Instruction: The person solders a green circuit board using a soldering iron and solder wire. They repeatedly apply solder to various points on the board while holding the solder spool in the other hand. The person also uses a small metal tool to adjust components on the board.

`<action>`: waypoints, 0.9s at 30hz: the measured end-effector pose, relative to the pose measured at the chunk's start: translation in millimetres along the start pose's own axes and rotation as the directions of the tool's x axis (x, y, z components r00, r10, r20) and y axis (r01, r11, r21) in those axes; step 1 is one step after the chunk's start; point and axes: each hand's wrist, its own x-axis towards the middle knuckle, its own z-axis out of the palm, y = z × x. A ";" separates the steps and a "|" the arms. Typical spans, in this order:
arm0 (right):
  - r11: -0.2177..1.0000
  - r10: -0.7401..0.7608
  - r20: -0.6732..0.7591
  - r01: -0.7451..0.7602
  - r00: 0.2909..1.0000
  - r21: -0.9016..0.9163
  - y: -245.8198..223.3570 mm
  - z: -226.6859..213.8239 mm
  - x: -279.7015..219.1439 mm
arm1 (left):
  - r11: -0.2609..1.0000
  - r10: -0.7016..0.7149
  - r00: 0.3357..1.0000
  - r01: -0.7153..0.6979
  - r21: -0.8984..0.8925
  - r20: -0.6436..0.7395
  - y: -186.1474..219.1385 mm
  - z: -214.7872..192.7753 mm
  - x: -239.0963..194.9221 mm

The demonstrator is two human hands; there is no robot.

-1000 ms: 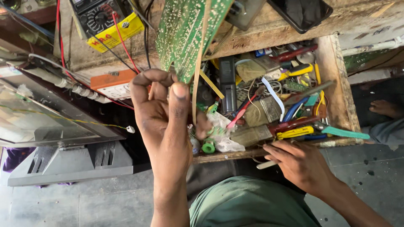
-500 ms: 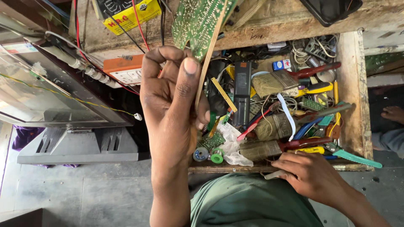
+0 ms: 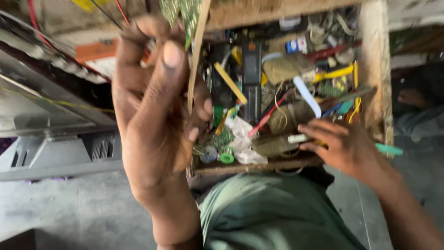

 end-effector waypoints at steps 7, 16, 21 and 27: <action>0.977 -0.198 0.063 0.192 0.978 0.095 10.3 10.5 5.6 | 1.000 0.006 1.000 -0.006 0.013 0.024 -6.1 -3.0 -3.6; 1.000 -0.001 -0.133 0.001 0.991 0.000 40.4 -19.3 31.5 | 0.996 -0.043 0.993 0.051 0.077 -0.113 -0.7 8.2 0.7; 0.994 0.049 0.003 -0.049 0.999 -0.102 45.2 2.4 14.4 | 0.996 -0.052 0.998 0.054 0.068 -0.036 -5.1 1.8 -3.2; 0.911 0.413 0.243 -0.392 0.878 -0.130 42.9 46.8 -12.8 | 0.958 -0.275 0.961 0.271 -0.089 -0.033 -25.5 15.0 -22.7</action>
